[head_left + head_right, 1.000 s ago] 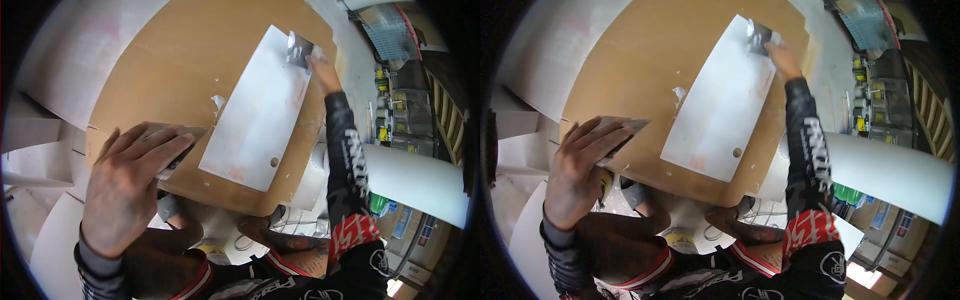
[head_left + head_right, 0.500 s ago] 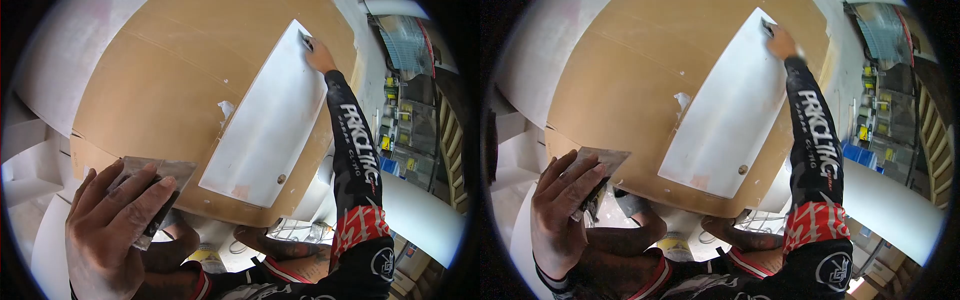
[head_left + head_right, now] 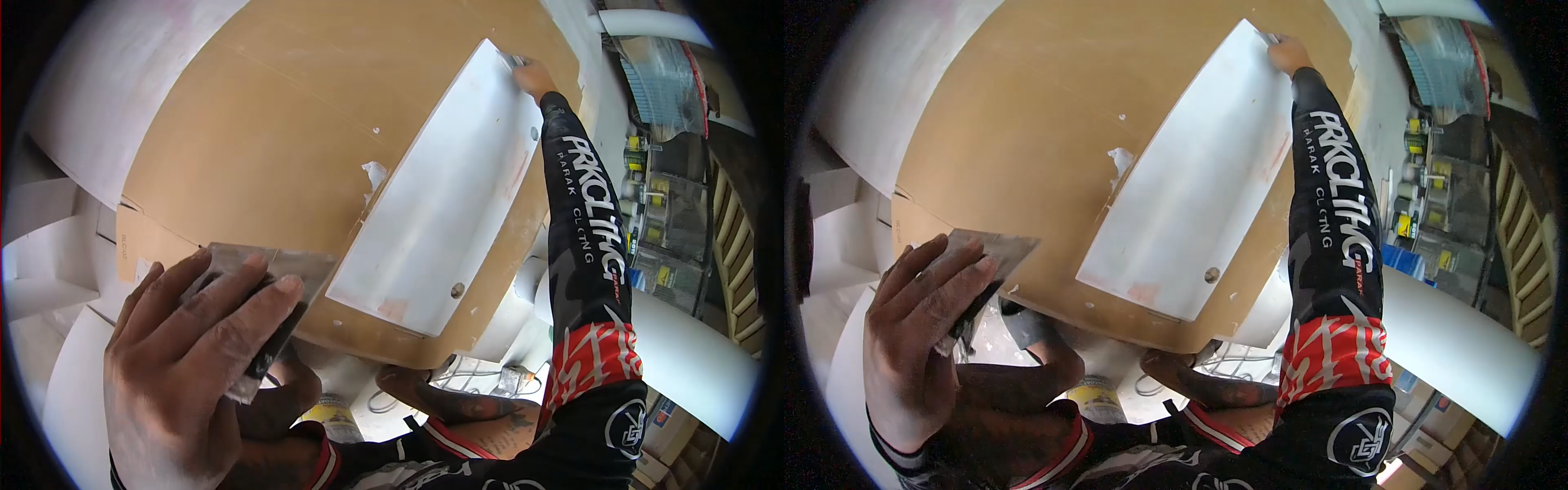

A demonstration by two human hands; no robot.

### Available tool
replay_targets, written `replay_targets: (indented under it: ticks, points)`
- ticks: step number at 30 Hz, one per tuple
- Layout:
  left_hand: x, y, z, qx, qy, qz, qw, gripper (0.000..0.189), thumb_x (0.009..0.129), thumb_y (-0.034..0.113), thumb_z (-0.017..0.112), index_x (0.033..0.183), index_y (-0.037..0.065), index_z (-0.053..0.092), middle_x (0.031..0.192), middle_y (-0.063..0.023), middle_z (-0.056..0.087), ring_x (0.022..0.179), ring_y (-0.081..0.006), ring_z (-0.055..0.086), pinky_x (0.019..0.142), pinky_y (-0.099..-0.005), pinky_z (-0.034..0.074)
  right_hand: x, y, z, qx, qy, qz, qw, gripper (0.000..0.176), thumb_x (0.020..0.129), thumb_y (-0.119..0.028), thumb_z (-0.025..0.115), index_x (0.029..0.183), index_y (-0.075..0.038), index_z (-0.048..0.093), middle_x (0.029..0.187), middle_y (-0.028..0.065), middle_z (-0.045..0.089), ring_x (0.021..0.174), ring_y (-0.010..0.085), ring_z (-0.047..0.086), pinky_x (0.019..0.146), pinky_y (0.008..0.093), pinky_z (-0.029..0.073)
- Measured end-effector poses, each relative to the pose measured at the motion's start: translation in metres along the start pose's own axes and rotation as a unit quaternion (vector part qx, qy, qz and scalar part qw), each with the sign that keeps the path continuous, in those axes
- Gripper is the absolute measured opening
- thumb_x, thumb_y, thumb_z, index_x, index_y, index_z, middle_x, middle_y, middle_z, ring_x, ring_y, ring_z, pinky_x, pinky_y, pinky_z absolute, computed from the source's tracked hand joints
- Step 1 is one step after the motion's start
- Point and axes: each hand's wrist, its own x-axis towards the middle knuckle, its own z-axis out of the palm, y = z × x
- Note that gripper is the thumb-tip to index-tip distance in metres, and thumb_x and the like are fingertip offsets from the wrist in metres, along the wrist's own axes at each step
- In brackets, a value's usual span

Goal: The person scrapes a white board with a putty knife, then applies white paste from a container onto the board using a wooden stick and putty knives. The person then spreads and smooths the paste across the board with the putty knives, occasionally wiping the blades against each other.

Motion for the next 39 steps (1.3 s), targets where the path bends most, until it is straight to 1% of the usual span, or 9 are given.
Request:
replay_targets:
  ticks: [7, 8, 16, 26, 28, 32, 35, 37, 39]
  points:
    - [-0.009, 0.004, -0.007, -0.043, 0.054, 0.044, 0.997, 0.056, 0.061, -0.012, 0.048, 0.114, -0.001, 0.062, 0.112, -0.0214, 0.064, 0.106, -0.042, 0.059, 0.098, -0.0479, 0.044, -0.055, 0.007, 0.02, 0.05, -0.083, -0.041, 0.994, 0.051, 0.071, -0.016, 0.051, 0.12, -0.016, 0.064, 0.104, 0.0196, 0.068, 0.099, 0.0328, 0.065, 0.088, 0.0366, 0.048]
    - [-0.01, 0.005, -0.008, -0.049, 0.061, 0.052, 0.996, 0.053, 0.064, -0.012, 0.049, 0.114, -0.001, 0.062, 0.112, -0.0216, 0.064, 0.106, -0.0407, 0.06, 0.097, -0.0467, 0.045, -0.073, 0.0, 0.022, 0.06, -0.1, -0.044, 0.992, 0.052, 0.072, -0.01, 0.049, 0.122, -0.015, 0.063, 0.096, 0.0156, 0.069, 0.084, 0.0241, 0.065, 0.078, 0.0333, 0.049]
    - [-0.023, 0.015, 0.006, -0.059, 0.104, 0.108, 0.987, 0.031, 0.085, -0.001, 0.055, 0.115, 0.003, 0.062, 0.103, -0.0196, 0.066, 0.094, -0.0366, 0.064, 0.081, -0.0396, 0.05, -0.23, -0.079, 0.041, 0.134, -0.11, -0.085, 0.981, 0.046, 0.075, -0.008, 0.05, 0.119, -0.006, 0.063, 0.114, 0.0168, 0.066, 0.104, 0.0285, 0.063, 0.092, 0.0319, 0.047]
    - [-0.033, 0.008, 0.031, -0.057, 0.131, 0.165, 0.976, 0.026, 0.095, 0.013, 0.052, 0.118, 0.006, 0.062, 0.1, -0.0184, 0.067, 0.086, -0.0312, 0.066, 0.077, -0.0362, 0.05, -0.432, -0.183, 0.066, 0.184, 0.008, -0.15, 0.971, 0.03, 0.074, -0.008, 0.057, 0.102, -0.007, 0.066, 0.104, 0.0117, 0.066, 0.096, 0.034, 0.061, 0.082, 0.0429, 0.049]
    - [-0.034, 0.008, 0.029, -0.11, 0.08, 0.053, 0.989, 0.026, 0.097, 0.019, 0.052, 0.113, 0.002, 0.063, 0.092, -0.0149, 0.069, 0.079, -0.0204, 0.065, 0.076, -0.032, 0.05, -0.468, -0.197, 0.069, 0.157, -0.009, -0.138, 0.978, 0.034, 0.075, -0.005, 0.055, 0.108, -0.005, 0.063, 0.109, 0.0134, 0.064, 0.1, 0.0355, 0.059, 0.086, 0.0427, 0.048]
    - [-0.041, 0.003, 0.028, -0.188, 0.163, -0.023, 0.968, 0.023, 0.095, 0.019, 0.052, 0.108, 0.006, 0.064, 0.071, -0.012, 0.062, 0.063, -0.0231, 0.056, 0.061, -0.0336, 0.045, -0.513, -0.209, 0.037, 0.123, -0.146, -0.078, 0.978, 0.04, 0.079, 0.0, 0.052, 0.117, -0.005, 0.06, 0.115, 0.0168, 0.063, 0.106, 0.036, 0.059, 0.092, 0.0393, 0.048]
    - [-0.044, -0.005, 0.029, -0.428, 0.13, -0.142, 0.883, 0.023, 0.094, 0.021, 0.053, 0.107, 0.005, 0.061, 0.078, -0.0038, 0.062, 0.07, -0.0195, 0.06, 0.064, -0.0318, 0.05, -0.52, -0.213, -0.013, 0.295, 0.069, -0.103, 0.947, 0.047, 0.074, 0.006, 0.05, 0.121, 0.0, 0.057, 0.121, 0.0224, 0.058, 0.113, 0.0364, 0.056, 0.101, 0.0411, 0.042]
    - [-0.052, 0.007, 0.04, -0.703, 0.014, -0.214, 0.679, 0.022, 0.093, 0.021, 0.055, 0.108, 0.006, 0.057, 0.09, -0.0004, 0.06, 0.078, -0.0195, 0.062, 0.07, -0.0332, 0.055, -0.523, -0.227, -0.062, 0.37, 0.12, -0.081, 0.918, 0.05, 0.074, 0.007, 0.048, 0.123, 0.0, 0.055, 0.123, 0.0238, 0.057, 0.117, 0.0369, 0.055, 0.104, 0.0401, 0.039]
    - [-0.056, 0.017, 0.057, -0.739, -0.067, -0.232, 0.629, 0.02, 0.093, 0.019, 0.053, 0.109, 0.007, 0.056, 0.1, -0.0044, 0.058, 0.086, -0.0198, 0.064, 0.075, -0.0403, 0.059, -0.522, -0.235, -0.085, 0.444, 0.176, -0.06, 0.877, 0.052, 0.074, 0.008, 0.047, 0.125, 0.001, 0.054, 0.125, 0.0252, 0.055, 0.12, 0.0373, 0.053, 0.107, 0.0391, 0.036]
